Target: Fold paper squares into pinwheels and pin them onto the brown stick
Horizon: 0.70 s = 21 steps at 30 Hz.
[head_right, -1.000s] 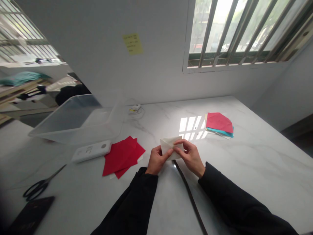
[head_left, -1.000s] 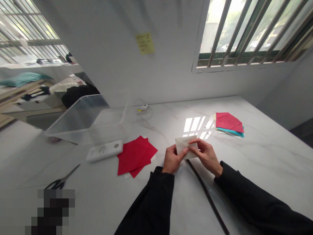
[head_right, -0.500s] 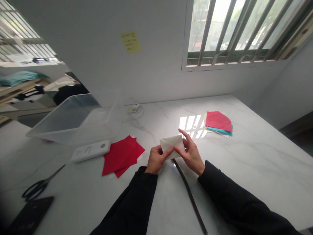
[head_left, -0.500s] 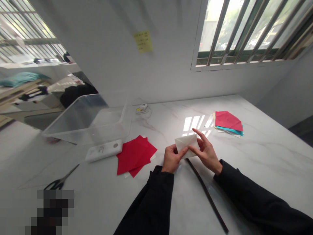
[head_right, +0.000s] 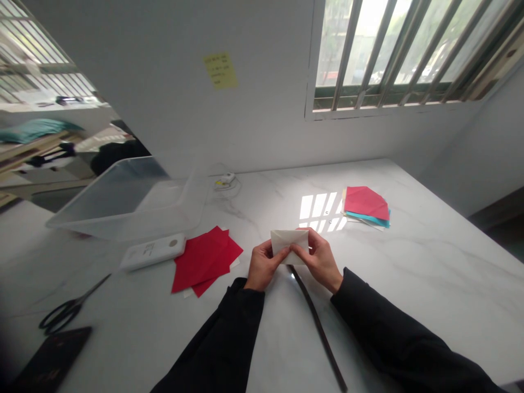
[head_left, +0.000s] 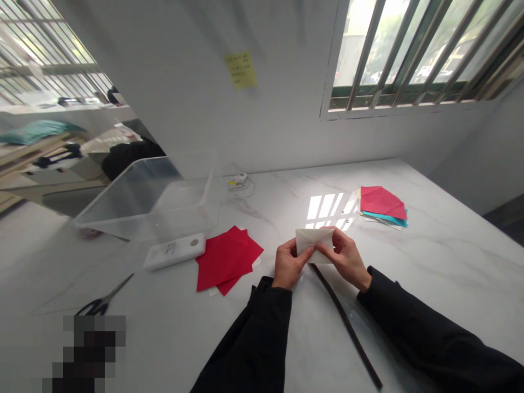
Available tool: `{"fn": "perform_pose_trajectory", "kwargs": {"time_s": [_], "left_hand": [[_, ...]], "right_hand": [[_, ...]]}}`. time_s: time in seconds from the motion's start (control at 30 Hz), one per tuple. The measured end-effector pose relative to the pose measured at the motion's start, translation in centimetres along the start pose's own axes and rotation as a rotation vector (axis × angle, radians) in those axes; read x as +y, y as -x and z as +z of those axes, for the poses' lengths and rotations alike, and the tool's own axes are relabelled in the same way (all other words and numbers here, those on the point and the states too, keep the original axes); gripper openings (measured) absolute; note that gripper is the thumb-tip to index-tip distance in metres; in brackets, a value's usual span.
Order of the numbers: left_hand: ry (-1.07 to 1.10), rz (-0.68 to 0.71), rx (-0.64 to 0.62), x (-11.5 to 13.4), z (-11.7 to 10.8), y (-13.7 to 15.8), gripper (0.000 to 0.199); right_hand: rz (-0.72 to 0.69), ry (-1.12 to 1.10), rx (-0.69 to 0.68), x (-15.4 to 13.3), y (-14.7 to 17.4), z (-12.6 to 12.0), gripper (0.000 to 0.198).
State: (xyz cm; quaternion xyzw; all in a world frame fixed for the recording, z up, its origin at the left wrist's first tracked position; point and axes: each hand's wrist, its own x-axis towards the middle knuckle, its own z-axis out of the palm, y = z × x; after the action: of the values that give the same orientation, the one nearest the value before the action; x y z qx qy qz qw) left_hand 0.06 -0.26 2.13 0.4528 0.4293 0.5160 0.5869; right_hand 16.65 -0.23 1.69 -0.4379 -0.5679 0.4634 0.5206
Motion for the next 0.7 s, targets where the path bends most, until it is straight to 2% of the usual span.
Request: {"fn": "perform_pose_trajectory", "kwargs": {"time_s": [0.23,0.47,0.6,0.7], "left_hand": [[-0.03,0.004,-0.01,-0.32,-0.04,-0.08,0.039],[-0.054,0.014,0.005,-0.1,0.0,-0.11,0.039],[-0.048,-0.004,-0.021,-0.01,-0.13,-0.08,0.036],[-0.04,-0.016,-0.016,-0.01,-0.12,-0.02,0.036]], "right_hand": [[-0.018,0.033,0.004,0.11,-0.04,-0.01,0.031],[-0.017,0.035,0.037,0.14,-0.03,0.06,0.036],[0.032,-0.002,0.046,0.25,-0.1,-0.13,0.039],[0.062,-0.03,-0.005,0.5,-0.26,-0.37,0.034]]}}
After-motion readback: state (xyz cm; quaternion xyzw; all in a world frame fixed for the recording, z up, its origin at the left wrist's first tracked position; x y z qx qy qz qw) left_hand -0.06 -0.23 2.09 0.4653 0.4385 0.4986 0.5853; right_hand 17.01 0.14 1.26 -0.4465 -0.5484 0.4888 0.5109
